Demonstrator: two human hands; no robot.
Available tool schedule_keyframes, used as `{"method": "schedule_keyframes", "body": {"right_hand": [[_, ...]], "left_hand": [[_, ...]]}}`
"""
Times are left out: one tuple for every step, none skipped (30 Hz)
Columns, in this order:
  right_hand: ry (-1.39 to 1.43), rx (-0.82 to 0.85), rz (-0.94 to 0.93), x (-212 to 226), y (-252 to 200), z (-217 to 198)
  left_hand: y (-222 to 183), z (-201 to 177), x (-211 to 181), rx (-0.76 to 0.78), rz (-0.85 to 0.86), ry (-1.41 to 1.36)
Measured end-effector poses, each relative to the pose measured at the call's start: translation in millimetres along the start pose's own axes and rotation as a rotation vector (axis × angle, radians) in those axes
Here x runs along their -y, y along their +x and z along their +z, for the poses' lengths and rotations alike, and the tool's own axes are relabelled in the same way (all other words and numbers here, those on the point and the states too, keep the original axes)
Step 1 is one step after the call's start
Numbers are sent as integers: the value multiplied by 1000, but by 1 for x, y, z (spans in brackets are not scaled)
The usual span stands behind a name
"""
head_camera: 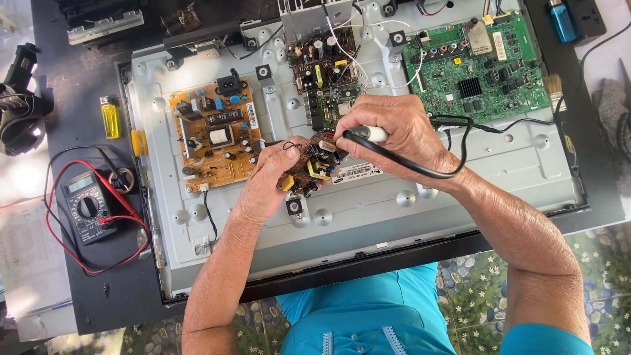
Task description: Soldering components on a circuit board inside a disassembled television.
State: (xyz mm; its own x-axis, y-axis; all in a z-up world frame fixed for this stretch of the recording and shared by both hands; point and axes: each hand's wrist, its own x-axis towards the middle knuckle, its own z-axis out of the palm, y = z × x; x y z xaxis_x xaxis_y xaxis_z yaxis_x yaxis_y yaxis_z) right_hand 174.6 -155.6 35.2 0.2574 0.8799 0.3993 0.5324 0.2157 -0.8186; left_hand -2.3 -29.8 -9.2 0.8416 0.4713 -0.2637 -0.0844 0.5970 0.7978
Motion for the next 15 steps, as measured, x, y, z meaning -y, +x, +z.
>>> {"method": "schedule_keyframes", "body": {"right_hand": [[1,2,-1,-2,0,0],[29,11,22,-3,0,-1],[58,21,46,-5,-1,-1],[59,23,45,-2,2,1],[74,7,50,0,5,2],[89,-10,54,3,8,3],[89,-8,53,3,6,6],[111,-31,101,3,5,8],[132,-55,149,2,4,11],[133,-53,148,1,6,12],[144,-67,169,-1,8,13],[156,-81,190,-3,10,14],[156,-78,189,-7,7,12],[221,-125,202,-11,5,11],[285,-172,215,-15,2,9]], "left_hand": [[1,0,1,-2,1,0],[1,-1,2,-18,-16,18],[2,-1,3,-34,-33,35],[3,-4,3,-36,-32,34],[4,-7,2,11,-29,5],[5,-9,1,58,-25,-23],[7,-11,1,57,-23,-24],[9,-14,0,126,-8,-16],[10,-16,-1,194,7,-7],[12,-17,-1,193,8,-7],[14,-19,0,221,23,-18],[16,-20,0,249,39,-28],[17,-28,3,248,41,-29],[18,-36,5,314,20,-55],[20,-44,9,380,-1,-82]]}}
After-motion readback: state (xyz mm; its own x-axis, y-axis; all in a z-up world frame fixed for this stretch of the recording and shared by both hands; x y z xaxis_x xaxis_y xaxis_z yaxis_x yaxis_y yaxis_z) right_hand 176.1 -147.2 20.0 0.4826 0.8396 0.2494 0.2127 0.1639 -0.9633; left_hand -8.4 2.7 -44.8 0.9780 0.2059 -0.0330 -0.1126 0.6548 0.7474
